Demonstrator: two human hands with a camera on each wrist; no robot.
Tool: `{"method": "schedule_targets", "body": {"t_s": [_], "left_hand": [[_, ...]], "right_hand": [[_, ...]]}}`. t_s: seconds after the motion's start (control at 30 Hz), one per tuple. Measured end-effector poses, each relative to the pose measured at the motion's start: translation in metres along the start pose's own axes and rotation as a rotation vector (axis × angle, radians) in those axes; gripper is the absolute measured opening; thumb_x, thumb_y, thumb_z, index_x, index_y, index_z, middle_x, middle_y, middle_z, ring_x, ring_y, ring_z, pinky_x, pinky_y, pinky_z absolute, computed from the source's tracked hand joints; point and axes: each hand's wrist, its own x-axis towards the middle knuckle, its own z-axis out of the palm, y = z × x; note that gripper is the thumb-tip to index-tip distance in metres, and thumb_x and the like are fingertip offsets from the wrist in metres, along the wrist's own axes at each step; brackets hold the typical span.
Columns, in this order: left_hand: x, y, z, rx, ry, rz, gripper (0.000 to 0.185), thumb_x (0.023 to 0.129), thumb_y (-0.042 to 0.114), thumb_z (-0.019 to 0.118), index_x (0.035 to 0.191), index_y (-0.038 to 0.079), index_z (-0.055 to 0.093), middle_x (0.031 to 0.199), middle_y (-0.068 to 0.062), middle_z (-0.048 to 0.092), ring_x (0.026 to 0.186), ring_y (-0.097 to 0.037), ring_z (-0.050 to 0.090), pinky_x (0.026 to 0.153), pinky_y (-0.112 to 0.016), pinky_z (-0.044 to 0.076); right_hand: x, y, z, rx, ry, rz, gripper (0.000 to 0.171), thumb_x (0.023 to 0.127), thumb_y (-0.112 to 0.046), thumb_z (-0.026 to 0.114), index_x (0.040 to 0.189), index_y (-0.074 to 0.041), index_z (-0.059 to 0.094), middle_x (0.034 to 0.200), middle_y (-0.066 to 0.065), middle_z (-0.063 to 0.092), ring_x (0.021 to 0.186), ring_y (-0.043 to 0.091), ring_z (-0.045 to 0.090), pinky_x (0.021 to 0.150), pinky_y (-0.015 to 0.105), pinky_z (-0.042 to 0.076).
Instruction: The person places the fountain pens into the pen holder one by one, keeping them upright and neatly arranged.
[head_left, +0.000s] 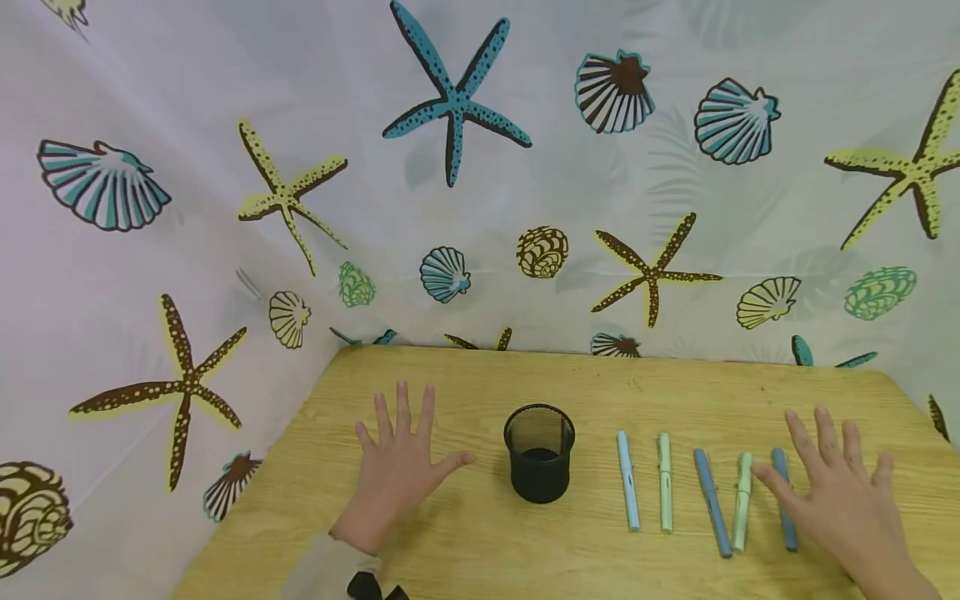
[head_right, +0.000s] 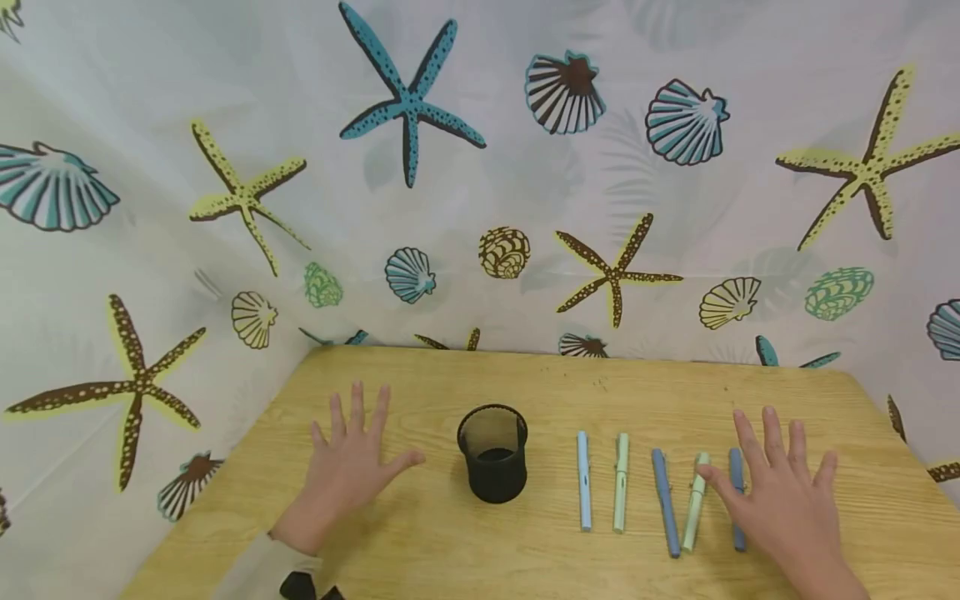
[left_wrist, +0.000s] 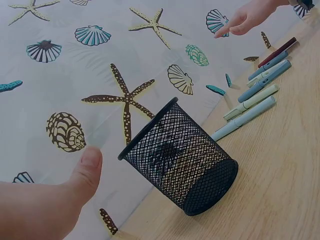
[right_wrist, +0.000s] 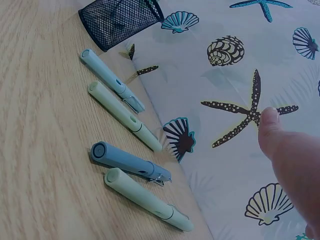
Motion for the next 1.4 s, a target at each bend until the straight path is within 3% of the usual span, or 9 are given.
{"method": "schedule_targets", "body": {"t_s": [0.27, 0.4, 0.5, 0.57, 0.7, 0.83, 0.93, 1.17, 1.4], "left_hand": [[0.001, 0.002, 0.000, -0.065, 0.039, 0.005, 0.098, 0.081, 0.075, 0.039, 0.150, 0.009, 0.014, 0.150, -0.025, 0.010, 0.134, -0.048, 0.012, 0.094, -0.071, 0.019], [0.000, 0.004, 0.000, -0.134, 0.044, -0.003, 0.097, 0.083, 0.072, 0.041, 0.149, 0.006, 0.015, 0.150, -0.025, 0.010, 0.134, -0.046, 0.014, 0.094, -0.069, 0.022], [-0.001, 0.007, 0.000, -0.187, 0.057, -0.006, 0.095, 0.084, 0.069, 0.042, 0.149, 0.004, 0.016, 0.150, -0.024, 0.012, 0.134, -0.045, 0.017, 0.094, -0.067, 0.025], [-0.002, 0.009, 0.000, -0.222, 0.073, -0.008, 0.094, 0.085, 0.067, 0.045, 0.148, 0.003, 0.018, 0.150, -0.024, 0.014, 0.133, -0.043, 0.021, 0.094, -0.065, 0.028], [-0.001, 0.015, 0.001, -0.294, 0.119, -0.024, 0.088, 0.086, 0.063, 0.048, 0.146, 0.002, 0.024, 0.148, -0.023, 0.024, 0.128, -0.040, 0.034, 0.087, -0.059, 0.040], [0.002, 0.021, 0.005, -0.411, 0.167, -0.059, 0.082, 0.088, 0.063, 0.044, 0.144, 0.004, 0.029, 0.145, -0.020, 0.031, 0.111, -0.037, 0.053, 0.064, -0.047, 0.050], [0.004, 0.025, 0.008, -0.543, 0.187, -0.085, 0.079, 0.089, 0.063, 0.044, 0.142, 0.006, 0.031, 0.144, -0.017, 0.034, 0.110, -0.035, 0.054, 0.065, -0.045, 0.050], [0.004, 0.037, 0.016, -0.801, 0.164, -0.108, 0.074, 0.087, 0.058, 0.052, 0.139, 0.008, 0.036, 0.140, -0.016, 0.038, 0.120, -0.035, 0.045, 0.086, -0.051, 0.044], [0.002, 0.051, 0.027, -0.915, 0.098, -0.100, 0.074, 0.086, 0.055, 0.056, 0.140, 0.010, 0.036, 0.142, -0.016, 0.036, 0.122, -0.038, 0.042, 0.091, -0.052, 0.041]], "right_hand": [[0.000, -0.003, -0.004, 0.065, 0.083, -0.038, 0.074, 0.095, -0.046, 0.046, 0.149, -0.005, 0.016, 0.148, 0.029, 0.011, 0.133, 0.049, 0.011, 0.101, 0.064, 0.009], [0.001, -0.005, -0.008, 0.090, 0.209, -0.033, 0.067, 0.093, -0.040, 0.054, 0.142, 0.000, 0.033, 0.140, 0.030, 0.033, 0.093, 0.038, 0.056, 0.076, 0.051, 0.044], [0.001, -0.003, -0.010, 0.075, 0.361, -0.064, 0.056, 0.091, -0.034, 0.060, 0.131, 0.003, 0.049, 0.110, 0.028, 0.059, 0.055, 0.030, 0.051, 0.041, 0.036, 0.037], [0.001, -0.001, -0.011, 0.073, 0.446, -0.076, 0.049, 0.091, -0.032, 0.060, 0.124, 0.005, 0.054, 0.094, 0.029, 0.062, 0.053, 0.034, 0.052, 0.034, 0.031, 0.030], [-0.001, 0.003, -0.013, 0.081, 0.520, -0.057, 0.042, 0.092, -0.029, 0.058, 0.117, 0.005, 0.059, 0.093, 0.032, 0.061, 0.069, 0.045, 0.058, 0.031, 0.036, 0.033], [0.002, 0.019, -0.003, 0.099, 0.552, -0.028, 0.036, 0.090, -0.022, 0.061, 0.113, 0.005, 0.061, 0.096, 0.027, 0.063, 0.068, 0.040, 0.060, 0.037, 0.042, 0.041], [0.008, 0.044, 0.017, 0.102, 0.584, 0.000, 0.034, 0.087, -0.019, 0.065, 0.114, 0.002, 0.062, 0.098, 0.021, 0.064, 0.065, 0.033, 0.059, 0.044, 0.044, 0.045], [0.012, 0.084, 0.053, 0.110, 0.457, 0.135, 0.043, 0.089, -0.024, 0.064, 0.124, 0.000, 0.056, 0.104, 0.022, 0.059, 0.067, 0.032, 0.057, 0.047, 0.046, 0.044], [0.001, 0.059, 0.028, 0.175, 0.220, 0.314, 0.052, 0.094, -0.034, 0.054, 0.123, 0.009, 0.050, 0.102, 0.029, 0.055, 0.071, 0.038, 0.055, 0.051, 0.044, 0.044]]}}
